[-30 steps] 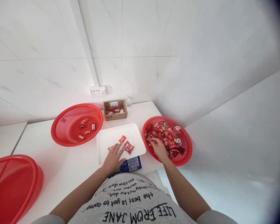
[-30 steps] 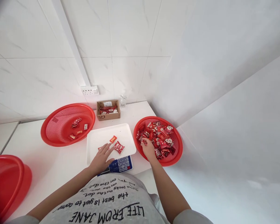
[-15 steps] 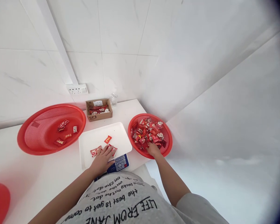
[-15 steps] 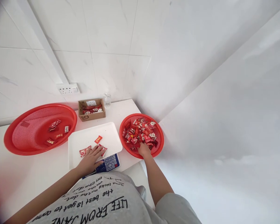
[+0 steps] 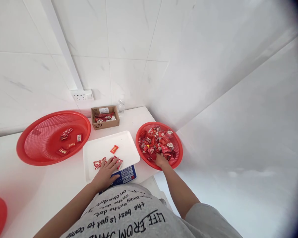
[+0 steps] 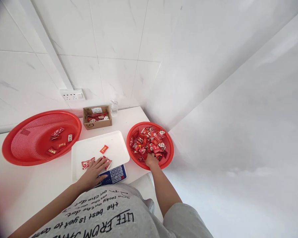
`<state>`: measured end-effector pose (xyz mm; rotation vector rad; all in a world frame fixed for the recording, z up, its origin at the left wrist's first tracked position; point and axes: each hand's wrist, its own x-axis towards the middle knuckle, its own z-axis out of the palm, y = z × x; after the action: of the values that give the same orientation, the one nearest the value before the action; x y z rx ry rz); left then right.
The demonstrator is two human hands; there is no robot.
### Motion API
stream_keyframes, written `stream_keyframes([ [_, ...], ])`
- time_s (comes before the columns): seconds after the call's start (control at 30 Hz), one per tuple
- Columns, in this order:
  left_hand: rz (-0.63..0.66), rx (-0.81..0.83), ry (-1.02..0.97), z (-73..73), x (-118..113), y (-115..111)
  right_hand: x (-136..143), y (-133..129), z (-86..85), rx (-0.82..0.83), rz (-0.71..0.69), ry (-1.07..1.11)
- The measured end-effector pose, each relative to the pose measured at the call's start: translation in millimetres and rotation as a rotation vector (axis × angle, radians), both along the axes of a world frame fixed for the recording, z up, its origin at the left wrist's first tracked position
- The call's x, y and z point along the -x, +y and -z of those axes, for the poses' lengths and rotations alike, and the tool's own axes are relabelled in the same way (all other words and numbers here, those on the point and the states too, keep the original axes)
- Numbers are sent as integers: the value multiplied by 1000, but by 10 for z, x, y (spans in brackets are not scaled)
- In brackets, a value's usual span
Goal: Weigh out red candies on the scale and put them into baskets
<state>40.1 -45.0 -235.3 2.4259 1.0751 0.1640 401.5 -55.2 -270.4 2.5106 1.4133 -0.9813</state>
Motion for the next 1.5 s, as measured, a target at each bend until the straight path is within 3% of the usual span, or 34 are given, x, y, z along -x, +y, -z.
stream_keyframes([
  [0.37,3,-6,20,14,-6,-5,9,28,-101,-89,28,278],
  [0.67,-1,-14,14,19,-6,-15,193,118,-150,-163,35,483],
  [1.03,-21,72,16,-104,-37,-21,299,130,-208,-251,100,740],
  [1.17,-33,85,11,-123,-40,-23,282,103,-367,-348,257,865],
  [1.3,-9,88,63,-169,-43,-13,405,141,-693,-462,380,961],
  [1.4,19,72,107,-197,-38,-10,645,228,-909,-473,237,1040],
  [1.5,23,-1,109,-185,-19,-33,958,330,-977,-406,42,1055],
])
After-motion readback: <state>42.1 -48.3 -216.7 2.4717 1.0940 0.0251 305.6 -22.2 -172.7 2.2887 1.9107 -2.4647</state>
